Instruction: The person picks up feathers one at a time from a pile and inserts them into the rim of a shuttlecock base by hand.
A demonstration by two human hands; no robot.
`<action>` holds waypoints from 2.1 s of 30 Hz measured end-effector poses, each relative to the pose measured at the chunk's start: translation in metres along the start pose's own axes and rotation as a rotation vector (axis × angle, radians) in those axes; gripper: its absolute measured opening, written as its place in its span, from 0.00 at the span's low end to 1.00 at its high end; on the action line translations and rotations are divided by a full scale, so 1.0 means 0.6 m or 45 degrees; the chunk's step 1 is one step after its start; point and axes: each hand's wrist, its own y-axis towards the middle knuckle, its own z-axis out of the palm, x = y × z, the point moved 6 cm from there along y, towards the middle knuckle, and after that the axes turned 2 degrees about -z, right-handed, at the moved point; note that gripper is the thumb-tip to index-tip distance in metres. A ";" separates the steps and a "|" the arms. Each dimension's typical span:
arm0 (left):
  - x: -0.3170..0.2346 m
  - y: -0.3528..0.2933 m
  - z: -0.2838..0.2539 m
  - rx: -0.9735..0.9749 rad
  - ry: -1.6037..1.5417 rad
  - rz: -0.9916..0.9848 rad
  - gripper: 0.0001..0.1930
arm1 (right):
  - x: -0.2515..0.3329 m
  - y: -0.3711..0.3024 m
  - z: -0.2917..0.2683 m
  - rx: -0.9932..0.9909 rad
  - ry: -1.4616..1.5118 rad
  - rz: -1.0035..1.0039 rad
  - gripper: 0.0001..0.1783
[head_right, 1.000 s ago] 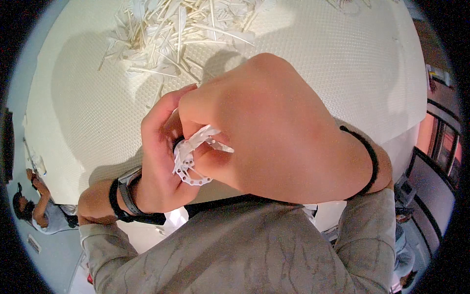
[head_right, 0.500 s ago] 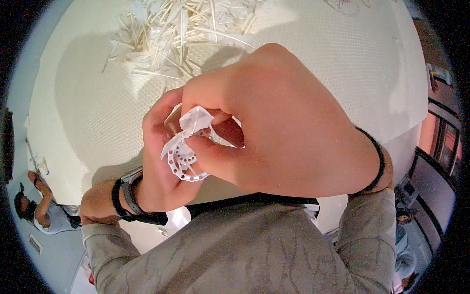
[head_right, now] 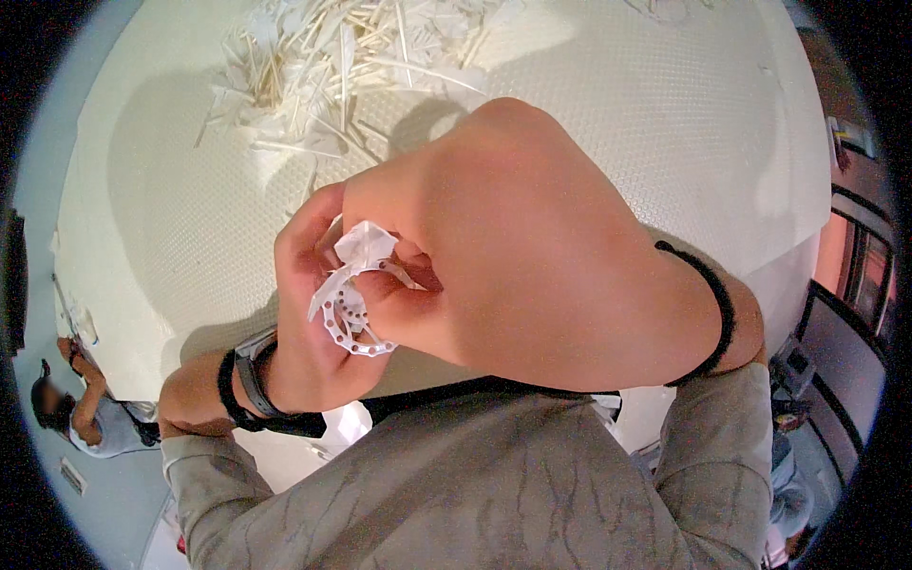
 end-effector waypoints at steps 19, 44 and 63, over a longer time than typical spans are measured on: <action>-0.004 -0.032 -0.031 -0.026 -0.111 -0.198 0.08 | -0.058 0.021 0.005 -0.139 -0.483 -0.144 0.11; 0.027 -0.022 -0.036 -0.226 -0.536 -0.349 0.17 | -0.014 0.014 -0.022 -0.066 -0.484 -0.374 0.13; 0.005 -0.028 -0.044 0.093 -0.312 -0.206 0.06 | -0.047 0.020 -0.026 0.049 -0.484 -0.181 0.10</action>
